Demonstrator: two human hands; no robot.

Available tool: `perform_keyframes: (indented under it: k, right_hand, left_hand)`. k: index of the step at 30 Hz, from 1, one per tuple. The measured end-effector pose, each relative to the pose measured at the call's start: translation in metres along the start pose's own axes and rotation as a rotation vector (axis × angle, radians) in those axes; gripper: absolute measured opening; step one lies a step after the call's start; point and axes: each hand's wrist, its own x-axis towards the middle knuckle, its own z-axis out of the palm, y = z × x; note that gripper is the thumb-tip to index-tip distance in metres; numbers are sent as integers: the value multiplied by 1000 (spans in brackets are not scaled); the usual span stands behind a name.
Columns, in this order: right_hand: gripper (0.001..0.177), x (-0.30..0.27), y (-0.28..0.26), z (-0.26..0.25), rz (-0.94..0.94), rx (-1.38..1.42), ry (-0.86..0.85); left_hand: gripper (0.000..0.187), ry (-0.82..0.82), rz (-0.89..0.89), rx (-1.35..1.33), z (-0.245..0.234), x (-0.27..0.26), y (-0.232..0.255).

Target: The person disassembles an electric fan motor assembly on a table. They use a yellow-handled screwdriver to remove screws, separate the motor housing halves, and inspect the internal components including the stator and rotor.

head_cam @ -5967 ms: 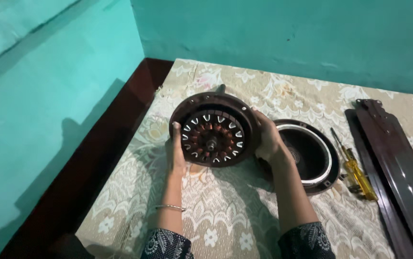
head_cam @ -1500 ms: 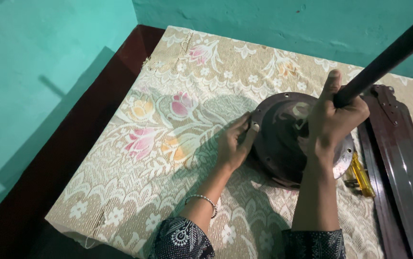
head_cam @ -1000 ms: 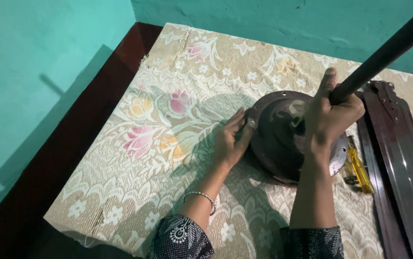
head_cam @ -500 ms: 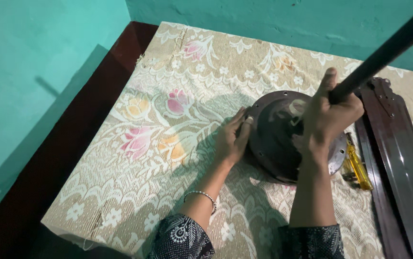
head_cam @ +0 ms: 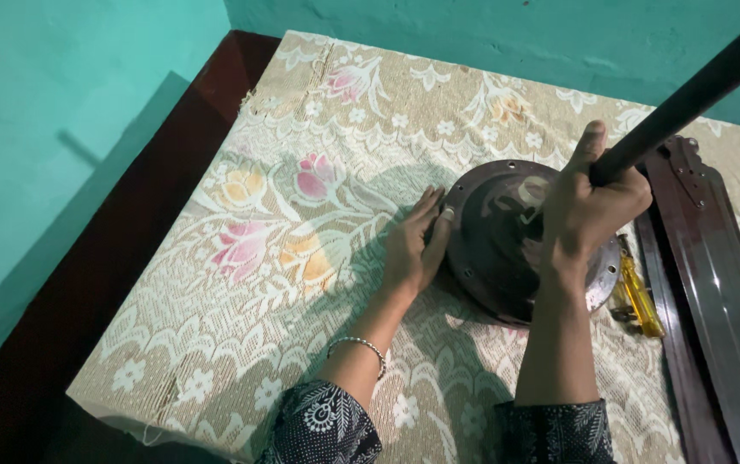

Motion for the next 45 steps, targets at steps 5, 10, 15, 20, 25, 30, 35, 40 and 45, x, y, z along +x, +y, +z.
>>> perform_keyframes:
  k: [5,10,15,20,25,30,35,40,45]
  right_hand:
    - [61,-3,0,1,-19,-42,21]
    - [61,-4,0,0,-23,-37,26]
    - [62,-5,0,1,-24,-26,37]
    - [61,-6,-2,1,-12,13,10]
    - [61,-7,-3,2,-23,45,6]
    - [59,-9,-2,3,-44,6,30]
    - [60,-10,-1,3,-36,-18,56]
    - [51,-9,2,3,-7,-26,-8]
    - [57,-11,6,6,-94,-56,44]
  left_hand:
    - [38,5,20,6,-2,1,1]
    - [37,-1,2,6,0,0,0]
    - [40,-1,-23,12,1,-1,-1]
    - [41,23,26,44,1,-4,0]
    - [42,30,1,12,1,-3,-1]
    - [41,51,44,40,1,-4,-2]
    - [41,33,13,-47,1,-5,-3]
    - [41,31,-2,-50,0,-6,-3]
    - [41,42,1,-38,1,-6,-5]
